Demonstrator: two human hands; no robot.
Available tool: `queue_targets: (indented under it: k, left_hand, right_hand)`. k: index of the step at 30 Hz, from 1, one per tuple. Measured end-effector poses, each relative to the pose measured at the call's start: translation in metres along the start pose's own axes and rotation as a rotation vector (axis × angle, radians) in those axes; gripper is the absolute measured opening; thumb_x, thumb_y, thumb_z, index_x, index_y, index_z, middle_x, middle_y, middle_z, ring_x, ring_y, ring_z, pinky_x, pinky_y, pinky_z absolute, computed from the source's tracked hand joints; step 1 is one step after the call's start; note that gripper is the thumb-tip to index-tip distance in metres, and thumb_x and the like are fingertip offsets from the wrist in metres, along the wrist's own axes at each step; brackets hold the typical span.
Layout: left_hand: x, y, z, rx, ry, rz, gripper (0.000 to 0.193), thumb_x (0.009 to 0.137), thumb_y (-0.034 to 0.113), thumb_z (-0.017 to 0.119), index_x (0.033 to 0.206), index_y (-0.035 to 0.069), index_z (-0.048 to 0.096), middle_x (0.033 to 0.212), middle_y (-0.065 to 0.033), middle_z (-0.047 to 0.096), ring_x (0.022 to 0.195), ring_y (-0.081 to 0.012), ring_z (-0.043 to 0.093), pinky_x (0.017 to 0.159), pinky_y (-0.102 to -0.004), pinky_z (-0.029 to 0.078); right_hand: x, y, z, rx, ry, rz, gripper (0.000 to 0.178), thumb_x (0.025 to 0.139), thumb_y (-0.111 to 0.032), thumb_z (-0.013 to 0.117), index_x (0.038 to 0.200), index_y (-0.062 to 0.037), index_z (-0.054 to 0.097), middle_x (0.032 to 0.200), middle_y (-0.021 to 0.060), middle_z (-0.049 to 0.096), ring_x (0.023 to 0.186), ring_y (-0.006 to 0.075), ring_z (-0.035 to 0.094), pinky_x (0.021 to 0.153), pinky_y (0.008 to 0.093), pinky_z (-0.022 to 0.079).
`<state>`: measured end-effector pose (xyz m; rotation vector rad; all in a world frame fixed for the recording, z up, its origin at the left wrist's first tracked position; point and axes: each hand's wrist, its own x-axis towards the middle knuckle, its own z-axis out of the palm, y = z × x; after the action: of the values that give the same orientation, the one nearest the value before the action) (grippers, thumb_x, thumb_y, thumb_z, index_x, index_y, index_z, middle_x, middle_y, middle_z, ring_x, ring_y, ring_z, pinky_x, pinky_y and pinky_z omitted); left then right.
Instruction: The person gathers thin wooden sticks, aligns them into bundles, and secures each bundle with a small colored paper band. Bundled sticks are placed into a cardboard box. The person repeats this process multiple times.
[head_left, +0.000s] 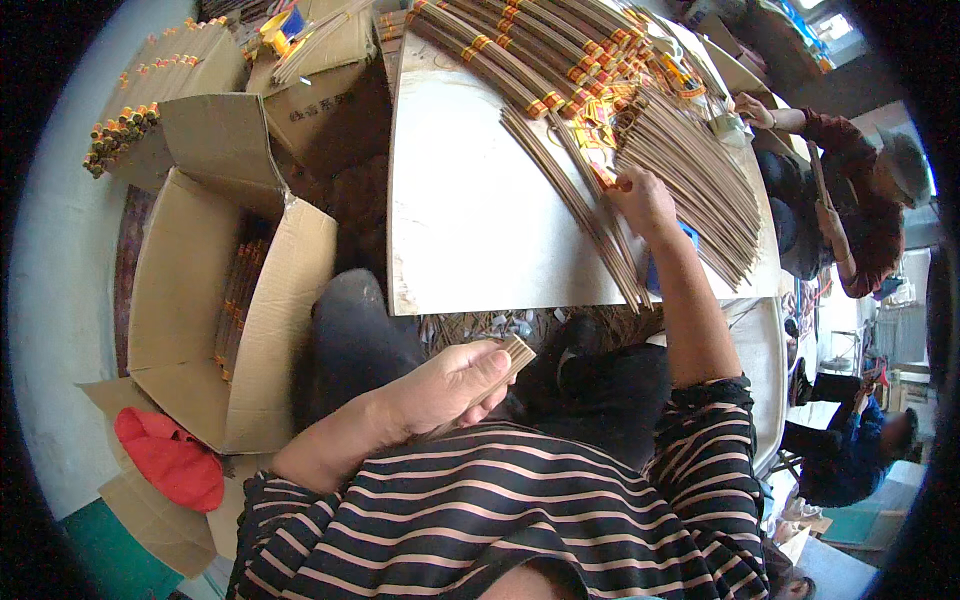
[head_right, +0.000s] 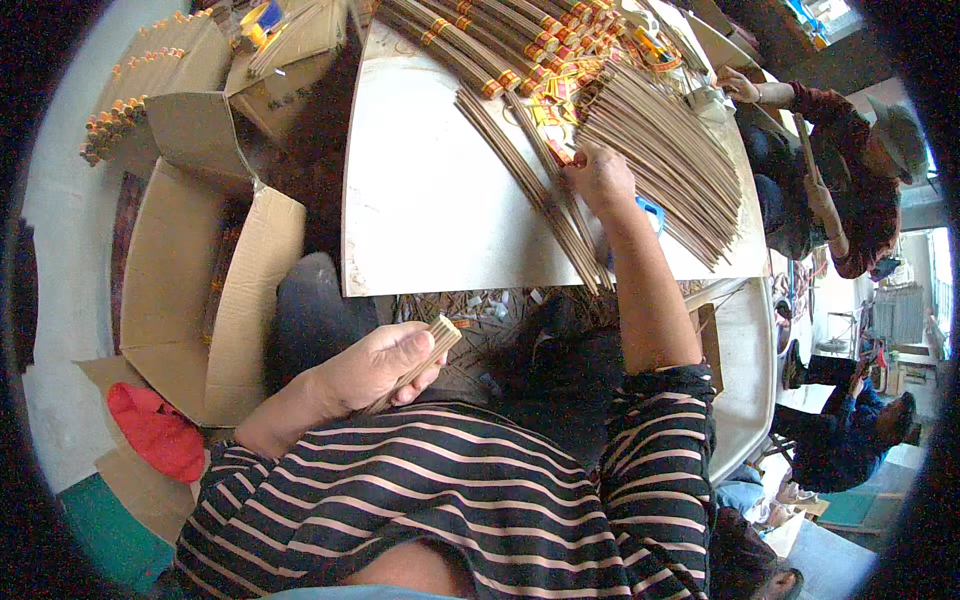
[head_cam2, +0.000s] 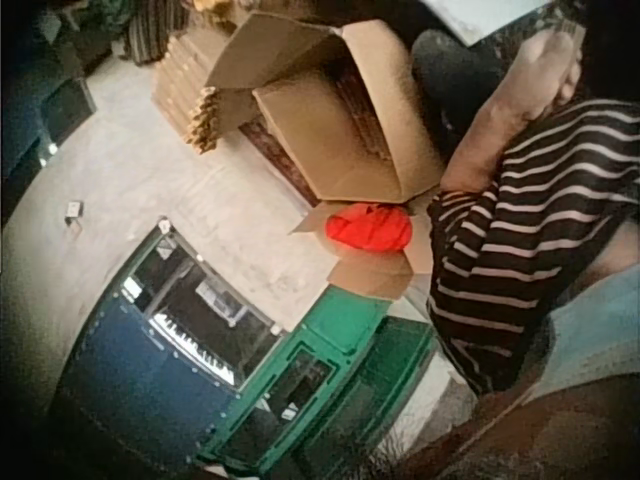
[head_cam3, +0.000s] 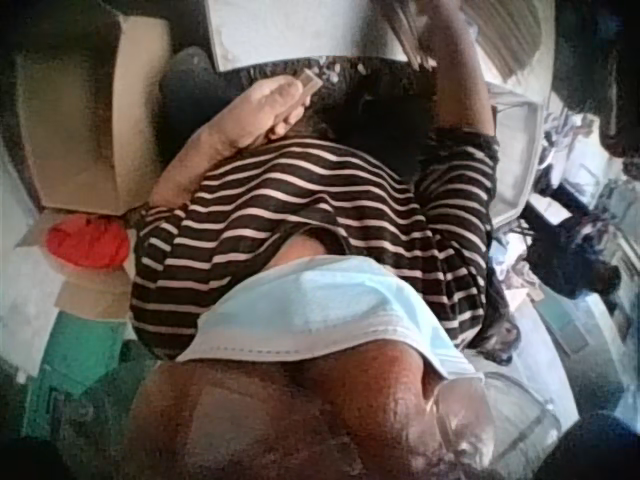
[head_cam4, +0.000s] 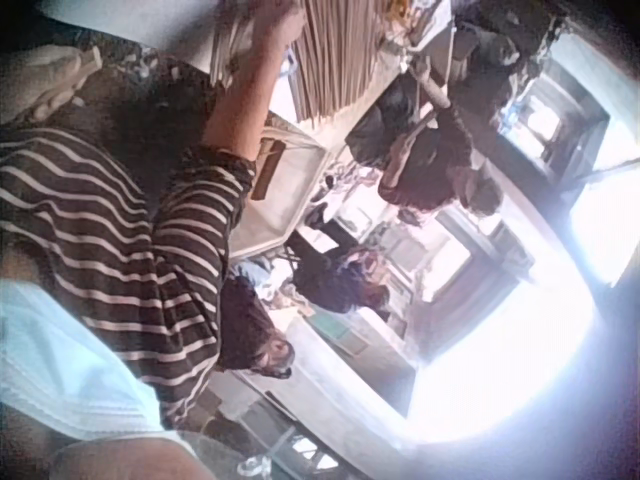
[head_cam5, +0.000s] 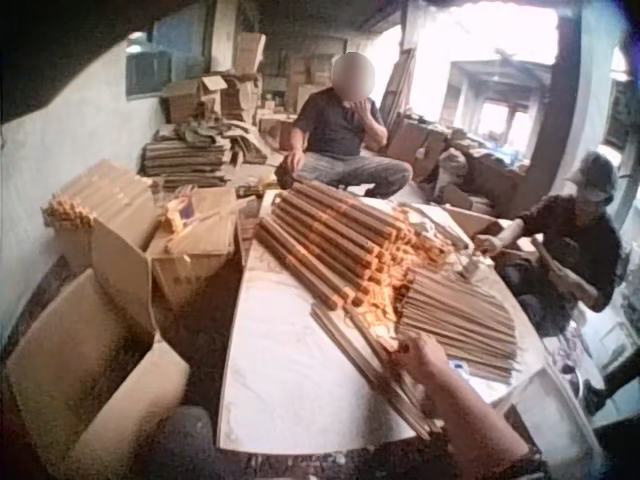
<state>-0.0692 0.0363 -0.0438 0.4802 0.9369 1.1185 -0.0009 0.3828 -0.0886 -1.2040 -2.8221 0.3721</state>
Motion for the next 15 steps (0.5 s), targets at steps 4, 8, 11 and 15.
queue_targets:
  k: [4, 8, 11, 15]
  left_hand:
    - [0.003, -0.001, -0.004, 0.008, -0.016, 0.006, 0.046, 0.092, 0.047, 0.037, 0.096, 0.002, 0.045, 0.069, 0.0014, 0.044, 0.054, -0.0043, 0.040, 0.049, -0.0151, 0.034]
    - [0.001, 0.000, -0.003, 0.010, -0.025, -0.003, 0.045, 0.093, 0.046, 0.036, 0.096, 0.002, 0.044, 0.069, 0.0016, 0.043, 0.055, -0.0040, 0.039, 0.049, -0.0153, 0.034]
    - [0.001, -0.002, -0.002, 0.005, -0.032, 0.007, 0.045, 0.093, 0.046, 0.036, 0.096, 0.002, 0.044, 0.069, 0.0017, 0.043, 0.055, -0.0040, 0.039, 0.049, -0.0154, 0.034]
    - [0.000, 0.000, 0.001, 0.025, -0.039, 0.034, 0.043, 0.094, 0.044, 0.035, 0.095, 0.002, 0.045, 0.068, 0.0017, 0.043, 0.054, -0.0042, 0.039, 0.048, -0.0155, 0.033]
  right_hand:
    - [0.002, 0.008, 0.001, 0.099, 0.001, -0.021, 0.019, 0.073, -0.026, 0.063, 0.080, -0.0083, 0.064, 0.077, 0.0148, 0.063, 0.075, 0.0317, 0.061, 0.067, 0.0405, 0.047]
    - [0.005, 0.014, -0.001, 0.131, 0.039, -0.066, 0.020, 0.076, -0.025, 0.060, 0.082, -0.0065, 0.065, 0.074, 0.0162, 0.063, 0.071, 0.0320, 0.062, 0.066, 0.0394, 0.048]
    - [0.006, 0.016, 0.002, 0.021, 0.164, -0.117, 0.020, 0.078, -0.024, 0.059, 0.082, -0.0059, 0.066, 0.076, 0.0180, 0.063, 0.072, 0.0325, 0.062, 0.066, 0.0393, 0.048]
    - [0.003, 0.011, -0.001, -0.027, 0.290, -0.157, 0.020, 0.077, -0.025, 0.060, 0.077, -0.0058, 0.065, 0.076, 0.0170, 0.063, 0.073, 0.0332, 0.061, 0.066, 0.0401, 0.047]
